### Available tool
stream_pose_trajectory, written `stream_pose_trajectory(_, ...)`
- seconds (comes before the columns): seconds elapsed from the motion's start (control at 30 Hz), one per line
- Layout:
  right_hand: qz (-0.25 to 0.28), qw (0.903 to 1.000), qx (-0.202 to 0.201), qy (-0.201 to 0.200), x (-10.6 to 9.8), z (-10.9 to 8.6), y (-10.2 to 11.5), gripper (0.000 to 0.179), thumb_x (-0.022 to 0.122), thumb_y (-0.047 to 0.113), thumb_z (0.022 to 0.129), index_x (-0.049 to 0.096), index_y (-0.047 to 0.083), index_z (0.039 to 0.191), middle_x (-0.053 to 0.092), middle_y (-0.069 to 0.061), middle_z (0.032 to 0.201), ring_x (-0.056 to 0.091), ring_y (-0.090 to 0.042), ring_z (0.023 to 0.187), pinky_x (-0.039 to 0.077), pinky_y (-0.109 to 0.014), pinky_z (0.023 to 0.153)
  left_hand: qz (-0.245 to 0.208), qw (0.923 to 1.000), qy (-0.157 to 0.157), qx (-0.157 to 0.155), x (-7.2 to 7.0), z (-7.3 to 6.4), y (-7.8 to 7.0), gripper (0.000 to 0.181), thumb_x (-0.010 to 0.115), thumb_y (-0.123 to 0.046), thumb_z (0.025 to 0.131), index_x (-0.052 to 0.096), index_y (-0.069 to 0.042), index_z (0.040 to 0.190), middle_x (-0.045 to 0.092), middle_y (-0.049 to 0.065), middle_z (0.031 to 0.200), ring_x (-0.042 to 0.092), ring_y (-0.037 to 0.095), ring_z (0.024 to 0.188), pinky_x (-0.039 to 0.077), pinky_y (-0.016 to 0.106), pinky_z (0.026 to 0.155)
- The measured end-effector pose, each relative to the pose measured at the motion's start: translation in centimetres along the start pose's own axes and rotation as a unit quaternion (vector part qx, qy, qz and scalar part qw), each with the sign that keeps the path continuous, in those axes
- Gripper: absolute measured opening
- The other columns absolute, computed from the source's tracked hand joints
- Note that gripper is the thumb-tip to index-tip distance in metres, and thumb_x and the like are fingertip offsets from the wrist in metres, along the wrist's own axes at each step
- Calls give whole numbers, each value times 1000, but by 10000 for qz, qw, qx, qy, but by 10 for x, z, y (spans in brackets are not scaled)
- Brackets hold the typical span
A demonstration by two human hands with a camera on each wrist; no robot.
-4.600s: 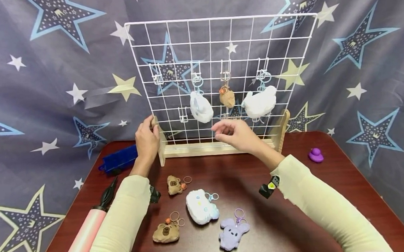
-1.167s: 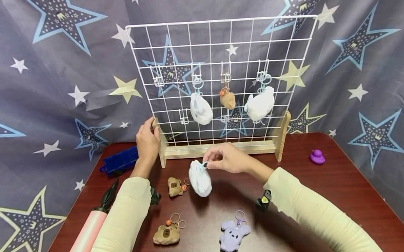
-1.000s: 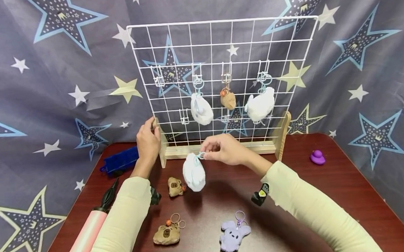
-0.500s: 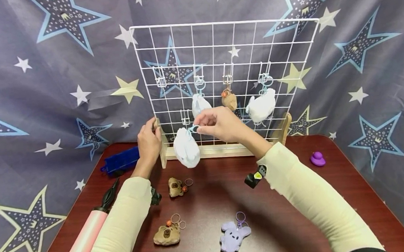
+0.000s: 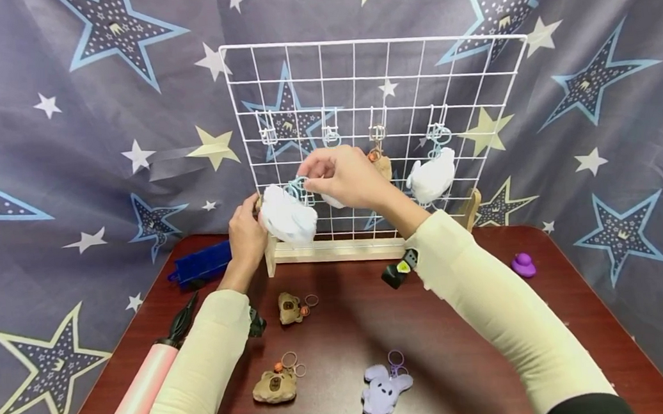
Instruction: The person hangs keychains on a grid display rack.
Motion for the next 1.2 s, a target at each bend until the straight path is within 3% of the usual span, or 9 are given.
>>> stream_pose_trajectory(0.23, -115, 9994, 264, -179, 0, 25, 8, 13, 76, 19, 91, 75, 18, 104, 75, 1, 89, 67, -12, 80, 52, -28, 78, 115, 9998, -46, 147, -1, -1, -3, 38, 61, -6, 93, 65, -4, 130, 69, 27, 110, 65, 51, 103, 52, 59, 90)
stream_pose_trajectory(0.4, -42, 9988, 289, -387, 2, 43, 13, 15, 76, 19, 91, 75, 16, 106, 78, -1, 93, 70, -12, 83, 55, -25, 73, 317, 9985, -222, 398, -4, -1, -6, 23, 61, -8, 92, 66, 7, 108, 67, 30, 97, 65, 55, 94, 53, 61, 83)
stream_pose_trajectory(0.53, -10, 9981, 431, -442, 4, 55, 13, 17, 75, 21, 92, 75, 18, 109, 79, -2, 98, 71, -11, 86, 56, -24, 74, 667, 9970, -178, 360, -3, 0, -5, 21, 63, -9, 90, 65, 12, 96, 66, 33, 95, 64, 57, 92, 53, 62, 82)
stream_pose_trajectory(0.7, -39, 9953, 774, -588, 5, 65, 6, 17, 73, 22, 94, 75, 20, 111, 79, -1, 104, 72, -11, 92, 56, -24, 78, 594, 9980, -15, 195, 1, 1, -3, 17, 66, -11, 93, 66, 6, 95, 67, 30, 98, 65, 54, 96, 52, 60, 85)
stream_pose_trajectory(0.93, -146, 9927, 917, -774, 2, 71, 2, 16, 73, 24, 94, 76, 22, 110, 79, -1, 105, 71, -11, 94, 54, -22, 78, 96, 9993, -62, 347, -1, -1, -6, 12, 68, -6, 92, 63, 0, 102, 66, 28, 95, 66, 52, 95, 52, 59, 83)
stream_pose_trajectory(1.2, -100, 9924, 1006, -695, 6, 81, 2, 18, 72, 24, 95, 75, 21, 112, 78, 0, 105, 70, -13, 89, 52, -26, 79, 330, 9994, 33, 23, 2, 1, 1, 12, 66, -11, 94, 62, 1, 92, 66, 27, 95, 66, 51, 96, 53, 59, 83)
Point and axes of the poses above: each hand's wrist, its own z-axis towards the middle knuckle, its own x-axis out of the palm, y = z × x, the point moved 9 cm from there along z, towards the middle knuckle
